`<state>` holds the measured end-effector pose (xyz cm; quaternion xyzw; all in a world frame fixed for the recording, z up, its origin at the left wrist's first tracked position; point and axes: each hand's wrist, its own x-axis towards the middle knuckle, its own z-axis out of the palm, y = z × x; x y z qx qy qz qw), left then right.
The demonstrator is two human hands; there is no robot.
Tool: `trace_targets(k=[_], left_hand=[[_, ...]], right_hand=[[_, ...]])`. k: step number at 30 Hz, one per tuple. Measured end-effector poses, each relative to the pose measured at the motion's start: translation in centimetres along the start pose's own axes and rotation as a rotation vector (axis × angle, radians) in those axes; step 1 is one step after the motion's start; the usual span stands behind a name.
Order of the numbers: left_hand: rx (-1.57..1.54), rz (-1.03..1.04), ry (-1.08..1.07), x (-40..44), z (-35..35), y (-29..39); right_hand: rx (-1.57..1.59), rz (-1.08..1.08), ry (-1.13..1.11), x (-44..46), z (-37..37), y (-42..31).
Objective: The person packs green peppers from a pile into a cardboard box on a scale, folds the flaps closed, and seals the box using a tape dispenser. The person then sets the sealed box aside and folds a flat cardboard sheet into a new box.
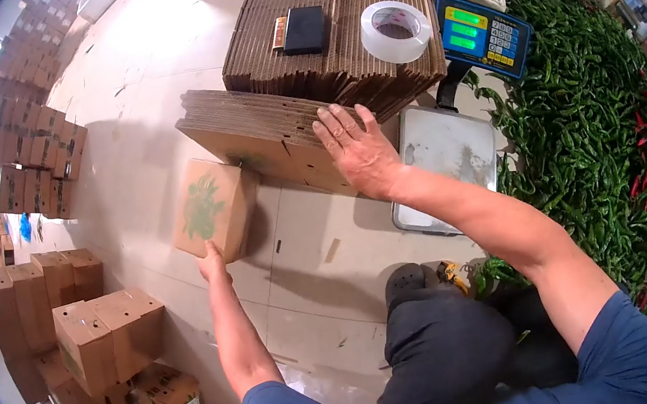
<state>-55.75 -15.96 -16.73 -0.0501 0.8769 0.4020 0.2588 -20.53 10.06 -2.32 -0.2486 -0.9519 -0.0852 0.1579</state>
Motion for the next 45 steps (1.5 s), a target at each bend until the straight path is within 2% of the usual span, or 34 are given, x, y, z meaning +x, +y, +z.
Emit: trace_targets(k=[4,7,8,10,12,13,15,17,20,21,22,23,24,26,27,28,29,31,32,36,39,41,45], left_hand=[[0.397,0.580,0.400,-3.6,3.0,1.2],[0.219,0.755,0.285,-11.1,5.2,3.7],[0.147,0.755,0.242,-13.7,5.4,4.6],[-0.001,0.750,0.153,-18.4,5.4,6.7],[-0.187,0.770,0.042,-22.7,4.3,9.0],[-0.277,0.775,-0.015,-24.2,3.9,9.8],[-0.213,1.207,-0.136,-25.5,4.2,11.8],[-0.042,1.574,-0.322,-27.0,4.4,14.3],[-0.015,1.687,-0.298,-31.3,5.5,17.3],[-0.105,1.583,-0.288,-32.4,5.1,17.7],[-0.200,1.478,-0.275,-33.5,4.7,18.0],[-0.293,1.366,-0.262,-34.7,4.4,18.5],[-0.376,1.435,-0.273,-36.5,4.2,19.0],[-0.453,1.145,-0.353,-40.1,5.4,18.1],[-0.486,1.000,-0.389,-41.7,6.1,17.6],[-0.375,0.909,-0.358,-42.2,7.2,16.9],[-0.441,0.906,-0.384,-42.9,8.7,16.2],[-0.563,0.887,-0.431,-44.2,11.5,14.8],[-0.504,0.935,-0.466,-44.6,12.6,14.5],[-0.463,0.865,-0.690,-42.9,18.1,12.9],[-0.536,0.822,-0.784,-43.8,18.5,13.2],[-0.493,0.823,-0.797,-43.7,18.9,12.7],[-0.478,0.776,-0.795,-44.0,19.3,11.2]], right_hand=[[-0.064,-0.042,0.005,-1.8,-1.0,-0.5],[-0.083,0.031,-0.060,-4.8,-2.2,1.4],[-0.073,0.039,-0.055,-6.7,-2.8,2.4],[0.060,0.029,-0.117,-11.6,-4.1,3.9],[0.214,0.088,-0.031,-17.7,-3.5,4.4],[0.405,0.268,-0.157,-19.9,-3.3,4.4],[0.794,0.651,-0.392,-23.5,-2.7,4.0],[0.936,0.622,-0.307,-24.6,-1.0,3.5],[1.017,0.588,-0.231,-23.9,-3.5,3.2],[1.022,0.583,-0.222,-23.7,-5.1,3.5],[0.908,0.443,-0.138,-24.4,-5.9,5.0],[0.879,0.400,-0.224,-24.4,-8.5,7.2],[0.850,0.379,-0.196,-24.2,-12.2,9.1],[0.827,0.475,-0.235,-24.2,-18.8,12.5],[0.875,0.646,-0.363,-24.2,-21.5,13.7],[0.918,0.733,-0.342,-25.2,-22.9,14.8],[0.957,0.816,-0.314,-26.2,-24.0,15.7],[0.784,0.795,-0.299,-27.4,-26.1,16.6],[0.816,0.893,-0.324,-28.0,-26.3,17.0],[0.831,0.889,-0.445,-31.0,-24.8,18.8],[0.865,0.982,-0.504,-31.4,-24.4,19.7],[0.863,0.962,-0.484,-31.4,-24.4,20.6],[0.860,1.055,-0.452,-31.6,-24.0,22.5]])
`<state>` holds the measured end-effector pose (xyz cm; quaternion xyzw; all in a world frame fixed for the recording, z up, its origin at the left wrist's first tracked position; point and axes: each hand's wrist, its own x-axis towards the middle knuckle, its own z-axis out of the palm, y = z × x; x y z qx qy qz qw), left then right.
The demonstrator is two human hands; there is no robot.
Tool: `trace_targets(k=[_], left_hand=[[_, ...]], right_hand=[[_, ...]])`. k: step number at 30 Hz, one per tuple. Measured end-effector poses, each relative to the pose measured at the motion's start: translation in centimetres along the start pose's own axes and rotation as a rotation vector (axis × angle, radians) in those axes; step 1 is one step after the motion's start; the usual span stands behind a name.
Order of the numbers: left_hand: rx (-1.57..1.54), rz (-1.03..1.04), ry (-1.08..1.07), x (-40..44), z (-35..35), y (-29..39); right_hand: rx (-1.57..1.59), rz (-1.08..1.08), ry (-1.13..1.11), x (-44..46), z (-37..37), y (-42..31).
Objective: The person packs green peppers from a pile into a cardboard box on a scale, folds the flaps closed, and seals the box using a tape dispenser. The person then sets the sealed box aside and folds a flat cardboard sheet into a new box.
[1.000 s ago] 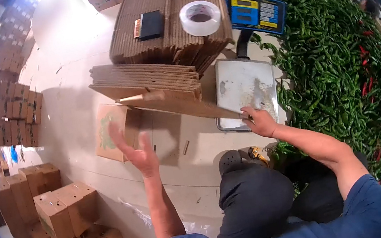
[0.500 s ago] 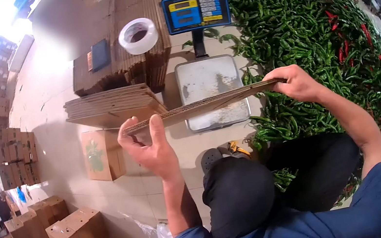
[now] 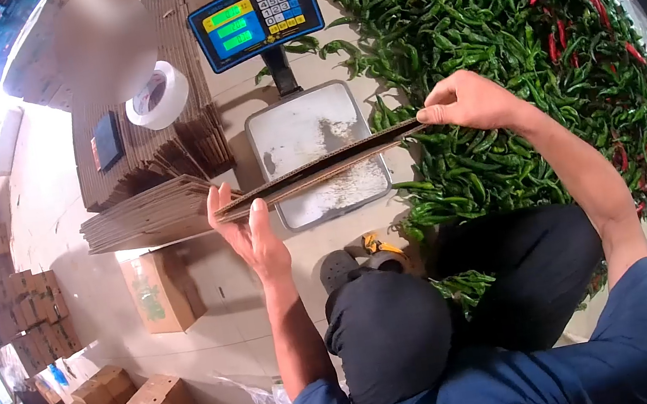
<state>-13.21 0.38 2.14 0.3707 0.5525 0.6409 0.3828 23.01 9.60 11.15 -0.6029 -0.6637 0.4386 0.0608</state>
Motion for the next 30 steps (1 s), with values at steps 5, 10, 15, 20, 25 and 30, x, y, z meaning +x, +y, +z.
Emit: trace_targets(k=[5,10,15,20,25,30], left_hand=[[-0.058,-0.075,0.067,-0.4,0.4,-0.9],[-0.095,-0.094,0.088,-0.8,0.5,-0.6],[-0.143,-0.156,0.146,-1.1,1.4,0.9],[-0.100,-0.113,0.046,-2.5,1.5,1.2],[-0.081,-0.131,0.167,-2.4,2.7,2.2],[0.188,-0.171,0.135,0.2,1.0,3.6]], right_hand=[[-0.223,-0.027,0.162,0.7,0.5,-0.9],[-0.259,-0.053,0.158,1.3,0.5,-0.8],[-0.313,-0.068,0.004,1.3,-0.7,-0.9],[-0.401,-0.047,0.156,0.6,1.1,-1.9],[-0.202,-0.066,0.064,1.8,0.0,-1.0],[-0.101,-0.041,-0.029,1.7,-0.5,-1.5]])
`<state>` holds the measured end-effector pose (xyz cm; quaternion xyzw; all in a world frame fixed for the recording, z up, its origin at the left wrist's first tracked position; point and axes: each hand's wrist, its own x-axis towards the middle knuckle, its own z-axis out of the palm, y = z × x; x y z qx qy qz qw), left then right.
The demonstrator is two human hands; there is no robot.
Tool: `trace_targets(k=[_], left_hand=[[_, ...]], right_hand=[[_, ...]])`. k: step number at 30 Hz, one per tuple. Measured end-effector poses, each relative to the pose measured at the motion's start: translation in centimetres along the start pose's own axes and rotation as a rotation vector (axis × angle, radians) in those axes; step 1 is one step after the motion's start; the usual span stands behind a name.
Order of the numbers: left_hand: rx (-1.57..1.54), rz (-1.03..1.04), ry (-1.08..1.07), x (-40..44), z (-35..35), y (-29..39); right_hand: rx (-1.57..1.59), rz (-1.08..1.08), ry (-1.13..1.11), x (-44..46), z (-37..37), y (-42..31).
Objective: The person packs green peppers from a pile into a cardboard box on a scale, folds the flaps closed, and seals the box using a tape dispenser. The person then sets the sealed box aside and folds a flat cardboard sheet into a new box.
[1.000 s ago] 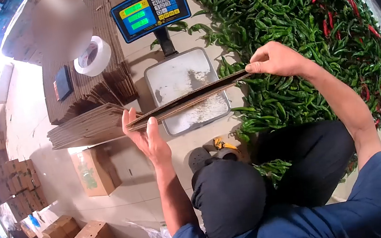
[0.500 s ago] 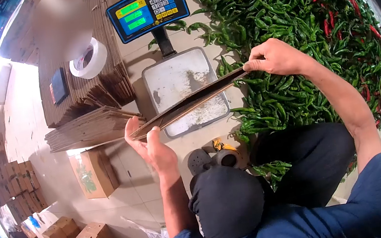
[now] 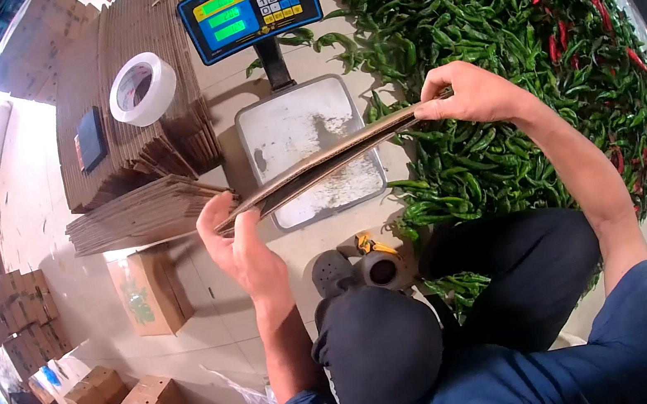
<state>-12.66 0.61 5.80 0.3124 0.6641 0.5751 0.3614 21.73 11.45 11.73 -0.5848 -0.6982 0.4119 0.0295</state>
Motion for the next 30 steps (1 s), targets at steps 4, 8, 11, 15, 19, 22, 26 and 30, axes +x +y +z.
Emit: trace_targets(k=[4,8,11,15,19,22,26,30], left_hand=[[0.461,0.020,-0.335,2.3,-2.3,2.4],[1.035,0.348,-0.667,3.3,-1.3,3.8],[1.273,0.530,-0.808,2.7,1.1,3.3],[1.267,0.742,-0.857,1.8,4.3,1.5],[1.227,0.799,-0.841,2.9,6.5,1.6],[1.185,0.734,-0.795,3.5,6.9,2.3],[1.162,0.628,-0.815,2.1,7.9,2.2],[1.003,0.599,-0.808,1.0,8.9,1.9]], right_hand=[[-0.005,-0.008,0.014,0.2,-0.1,0.7],[-0.011,-0.060,-0.062,-0.1,0.3,0.6],[-0.009,-0.035,-0.075,-0.9,0.6,0.7],[-0.090,-0.085,0.017,-0.6,1.3,1.3],[0.249,0.098,0.137,1.1,0.8,2.0],[0.067,-0.033,0.571,1.8,3.0,0.8],[0.273,0.050,0.695,5.4,3.8,4.8],[1.246,0.532,0.531,5.0,5.7,2.4]])
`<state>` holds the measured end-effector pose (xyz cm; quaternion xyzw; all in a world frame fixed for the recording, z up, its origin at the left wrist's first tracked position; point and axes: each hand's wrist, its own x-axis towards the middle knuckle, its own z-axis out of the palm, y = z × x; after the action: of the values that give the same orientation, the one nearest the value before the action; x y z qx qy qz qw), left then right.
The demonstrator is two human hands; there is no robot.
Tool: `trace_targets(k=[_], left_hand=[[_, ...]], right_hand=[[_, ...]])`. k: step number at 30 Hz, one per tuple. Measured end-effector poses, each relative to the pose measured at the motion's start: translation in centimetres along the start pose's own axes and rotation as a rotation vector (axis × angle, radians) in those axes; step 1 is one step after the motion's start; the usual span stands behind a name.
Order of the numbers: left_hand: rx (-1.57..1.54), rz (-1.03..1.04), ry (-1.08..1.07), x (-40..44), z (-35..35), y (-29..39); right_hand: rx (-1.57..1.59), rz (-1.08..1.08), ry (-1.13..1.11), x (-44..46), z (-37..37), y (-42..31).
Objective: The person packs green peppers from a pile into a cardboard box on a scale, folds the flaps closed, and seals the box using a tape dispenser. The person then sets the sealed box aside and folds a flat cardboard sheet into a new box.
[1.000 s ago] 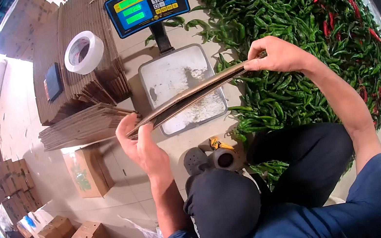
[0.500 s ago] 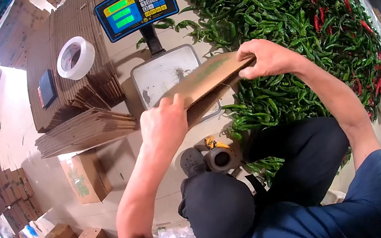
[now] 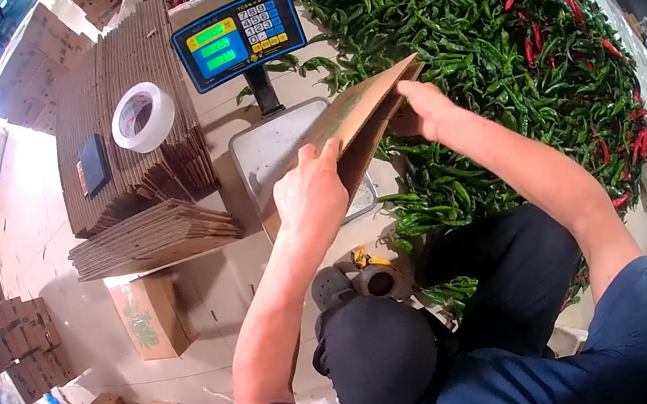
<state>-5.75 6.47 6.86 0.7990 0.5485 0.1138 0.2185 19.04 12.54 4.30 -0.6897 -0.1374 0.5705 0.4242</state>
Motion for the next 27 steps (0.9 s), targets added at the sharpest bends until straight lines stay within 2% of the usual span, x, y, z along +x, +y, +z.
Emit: trace_targets(k=[4,7,8,10,12,14,15,18,19,20,21,22,23,24,26,27], left_hand=[[0.051,-0.005,-0.036,0.3,-0.6,0.5],[0.171,-0.063,0.012,0.9,-1.8,-1.2],[0.204,-0.115,0.048,1.2,-2.8,-2.3],[-0.006,-0.283,0.236,1.3,-7.0,-5.0],[-0.123,-0.293,0.324,1.0,-9.4,-8.4],[-0.210,-0.349,0.261,0.5,-9.9,-8.6],[-0.253,-0.374,0.230,0.4,-10.2,-8.8],[-0.440,-0.464,0.303,0.0,-9.2,-11.4],[-0.466,-0.510,0.363,0.0,-8.5,-12.3],[-0.564,-0.543,0.385,-0.3,-7.4,-13.5],[-0.661,-0.574,0.411,-0.6,-6.5,-14.8],[-0.759,-0.597,0.443,-0.7,-6.5,-15.3],[-0.840,-0.515,0.378,-1.4,-6.8,-15.8],[-1.040,-0.562,0.365,-1.7,-6.8,-16.4],[-1.441,-0.644,0.354,-2.2,-7.1,-17.4],[-1.349,-0.613,0.482,-2.3,-6.6,-17.3]], right_hand=[[-0.105,-0.106,-0.186,-1.5,2.4,1.0],[-0.312,-0.105,-0.155,-1.7,2.2,0.1],[-0.459,-0.171,-0.188,-1.7,1.6,-0.1],[-0.760,-0.300,-0.254,-1.8,-0.1,-0.3],[-1.063,-0.371,-0.381,-1.3,-1.8,-1.0],[-0.930,-0.263,-0.436,-3.8,-1.0,-3.0],[-0.965,-0.202,-0.517,-3.3,-0.9,-3.9],[-1.074,-0.245,-0.475,-4.7,0.1,-5.1],[-1.220,-0.249,-0.464,-4.8,0.7,-4.6],[-1.368,-0.250,-0.452,-5.1,1.2,-4.0],[-1.356,-0.257,-0.387,-5.1,1.4,-2.8],[-1.387,-0.267,-0.421,-5.3,1.4,-3.2],[-1.372,-0.322,-0.398,-5.0,1.2,-3.1],[-1.356,-0.363,-0.379,-4.9,1.0,-2.6],[-1.336,-0.305,-0.355,-5.1,1.2,-2.7],[-1.323,-0.282,-0.338,-5.1,1.4,-2.9]])
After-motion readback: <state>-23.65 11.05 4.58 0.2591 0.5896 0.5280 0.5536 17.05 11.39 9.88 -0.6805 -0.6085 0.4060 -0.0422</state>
